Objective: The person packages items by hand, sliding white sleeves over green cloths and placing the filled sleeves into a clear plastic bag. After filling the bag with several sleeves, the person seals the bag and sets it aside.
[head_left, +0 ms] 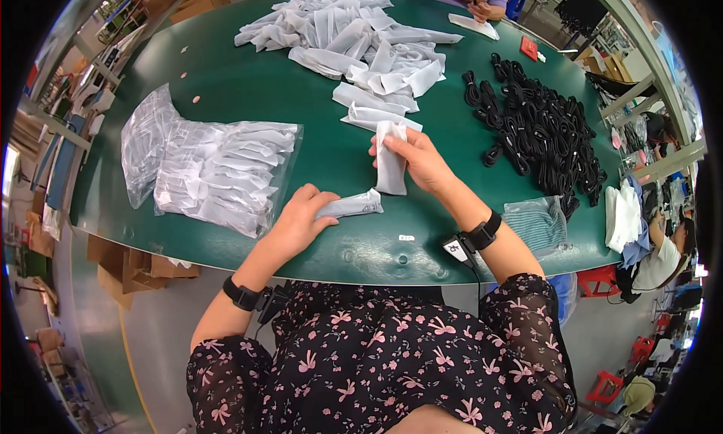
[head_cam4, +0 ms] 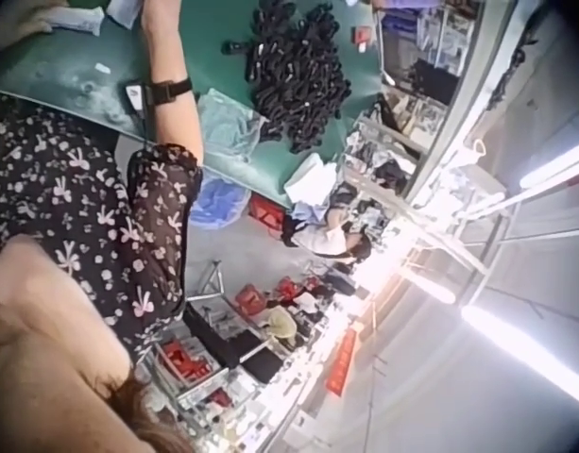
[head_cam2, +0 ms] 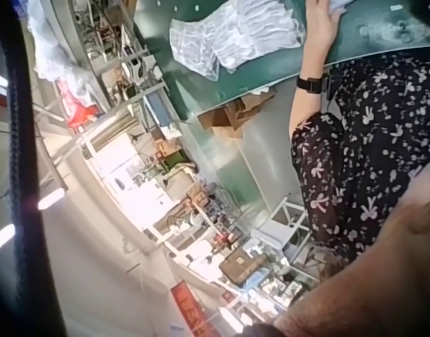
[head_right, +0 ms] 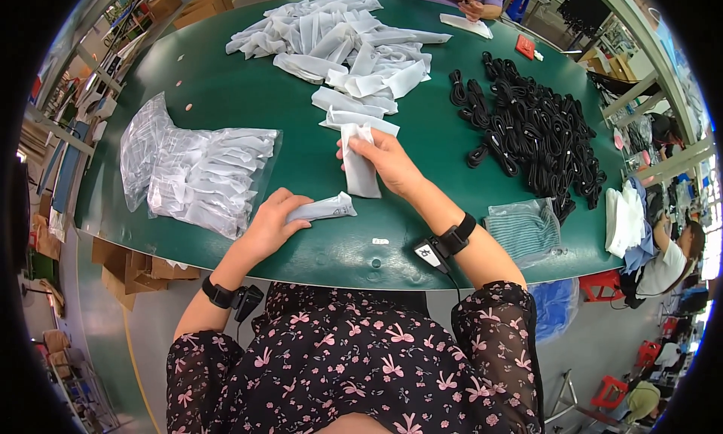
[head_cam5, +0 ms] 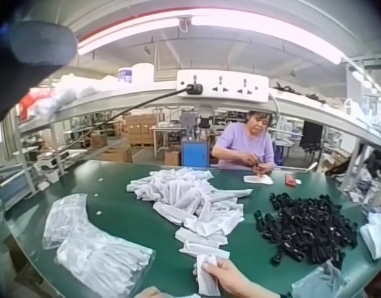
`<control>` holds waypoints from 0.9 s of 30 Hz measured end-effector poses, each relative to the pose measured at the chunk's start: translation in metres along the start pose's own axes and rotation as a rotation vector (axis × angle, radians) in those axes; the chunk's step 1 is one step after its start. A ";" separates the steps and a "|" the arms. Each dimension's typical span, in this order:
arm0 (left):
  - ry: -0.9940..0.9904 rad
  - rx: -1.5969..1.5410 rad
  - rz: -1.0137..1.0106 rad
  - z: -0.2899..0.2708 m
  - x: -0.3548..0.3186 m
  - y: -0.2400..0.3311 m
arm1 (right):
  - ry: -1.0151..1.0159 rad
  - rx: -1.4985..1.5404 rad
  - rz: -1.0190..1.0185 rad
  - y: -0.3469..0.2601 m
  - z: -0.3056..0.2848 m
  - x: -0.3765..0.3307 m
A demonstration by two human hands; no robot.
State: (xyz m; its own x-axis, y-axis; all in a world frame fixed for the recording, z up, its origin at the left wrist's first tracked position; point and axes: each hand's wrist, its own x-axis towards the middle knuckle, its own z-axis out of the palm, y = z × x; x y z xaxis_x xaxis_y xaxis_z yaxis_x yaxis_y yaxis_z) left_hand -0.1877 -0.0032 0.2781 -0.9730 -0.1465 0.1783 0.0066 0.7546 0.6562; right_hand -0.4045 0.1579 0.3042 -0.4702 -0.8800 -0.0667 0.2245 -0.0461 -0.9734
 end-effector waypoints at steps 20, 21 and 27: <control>0.173 0.387 0.392 0.009 0.008 0.027 | -0.192 -1.375 0.042 0.007 0.010 -0.021; 0.174 0.384 0.396 0.009 0.010 0.027 | -0.211 -1.328 -0.020 0.013 0.014 -0.024; 0.027 0.311 0.344 0.014 0.011 0.013 | -0.232 -0.933 -0.102 0.002 0.010 -0.018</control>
State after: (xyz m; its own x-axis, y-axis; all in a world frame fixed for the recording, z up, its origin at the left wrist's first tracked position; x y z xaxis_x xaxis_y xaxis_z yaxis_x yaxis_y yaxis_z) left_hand -0.2014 0.0136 0.2785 -0.9199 0.1323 0.3690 0.2545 0.9176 0.3054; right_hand -0.3875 0.1692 0.3055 -0.2474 -0.9686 -0.0248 -0.6233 0.1787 -0.7613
